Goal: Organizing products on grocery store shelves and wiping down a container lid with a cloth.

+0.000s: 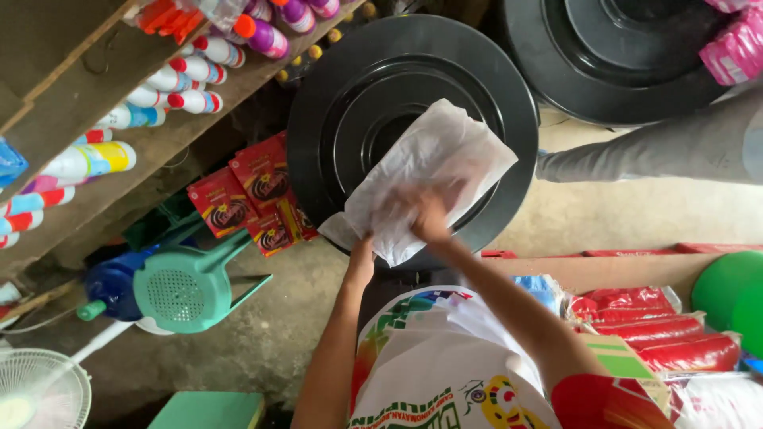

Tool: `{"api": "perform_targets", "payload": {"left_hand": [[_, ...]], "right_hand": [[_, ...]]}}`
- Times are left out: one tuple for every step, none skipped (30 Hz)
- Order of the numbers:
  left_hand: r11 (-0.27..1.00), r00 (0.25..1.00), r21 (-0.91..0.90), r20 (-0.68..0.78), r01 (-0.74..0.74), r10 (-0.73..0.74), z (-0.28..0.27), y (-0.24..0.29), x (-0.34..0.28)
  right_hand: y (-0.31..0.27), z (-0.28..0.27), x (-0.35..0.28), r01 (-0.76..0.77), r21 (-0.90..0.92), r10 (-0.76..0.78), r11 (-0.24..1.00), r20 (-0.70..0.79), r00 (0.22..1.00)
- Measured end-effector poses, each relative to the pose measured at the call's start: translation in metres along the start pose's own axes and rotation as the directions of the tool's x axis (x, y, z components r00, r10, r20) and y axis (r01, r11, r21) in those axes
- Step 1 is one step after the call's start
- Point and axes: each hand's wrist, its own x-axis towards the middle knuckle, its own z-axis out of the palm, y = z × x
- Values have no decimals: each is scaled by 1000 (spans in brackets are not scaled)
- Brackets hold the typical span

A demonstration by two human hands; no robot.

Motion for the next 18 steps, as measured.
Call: {"api": "perform_targets", "payload": {"left_hand": [[1000, 1000, 8, 7, 5, -5, -1, 0, 1], [1000, 1000, 14, -11, 25, -25, -2, 0, 3], [999, 998, 15, -32, 48, -47, -3, -4, 1], [998, 998, 18, -29, 55, -55, -4, -7, -1], [994, 995, 79, -70, 74, -69, -8, -6, -1], [986, 990, 139, -113, 95, -80, -11, -4, -2], [984, 990, 144, -111, 101, -85, -14, -5, -4], [972, 991, 215, -121, 89, -64, -18, -5, -5], [957, 991, 282, -129, 73, -38, -20, -6, -5], [956, 991, 283, -127, 74, -39, -20, -4, -6], [936, 991, 347, -132, 57, -11, -19, -3, -5], [911, 991, 410, -134, 40, 17, -18, -2, -4], [912, 991, 409, -131, 34, 22, -13, 14, -7], [796, 995, 604, -99, 41, 24, -7, 29, -10], [636, 997, 770, -71, 45, 16, -4, 45, -15], [635, 997, 772, -70, 43, 18, 13, 79, -32], [326, 988, 940, -135, 104, 74, 30, 111, -51], [-21, 974, 984, -171, 176, 150, 47, 143, -69]], "right_hand": [[6, 12, -21, -10, -5, 10, 1000, -4, 1000], [11, 25, -43, -8, 83, 1, 997, 94, 996], [16, 37, -68, -14, 171, -20, 985, 196, 980], [39, 21, -69, -23, 168, -11, 986, 198, 980], [60, 8, -66, -294, 271, 189, 916, 354, 916], [82, -4, -63, -549, 323, 339, 771, 521, 783], [101, -10, -62, -555, 322, 346, 767, 521, 780], [119, -15, -60, -339, 159, 245, 927, 427, 871], [140, -21, -57, -95, -37, 102, 995, 358, 928], [136, -29, -52, -97, -38, 104, 995, 357, 928], [133, -39, -46, -163, -106, 184, 981, 229, 956], [130, -48, -40, -236, -163, 253, 958, 93, 963], [111, -42, -42, -233, -164, 249, 959, 88, 965], [92, -35, -45, -270, -101, 282, 958, 126, 951], [70, -27, -50, -313, -36, 314, 949, 168, 934], [45, -16, -55, -313, -35, 314, 949, 166, 935], [20, -5, -64, -95, 34, 81, 995, 298, 951], [-5, 5, -72, 116, 130, -160, 985, 406, 900]]}}
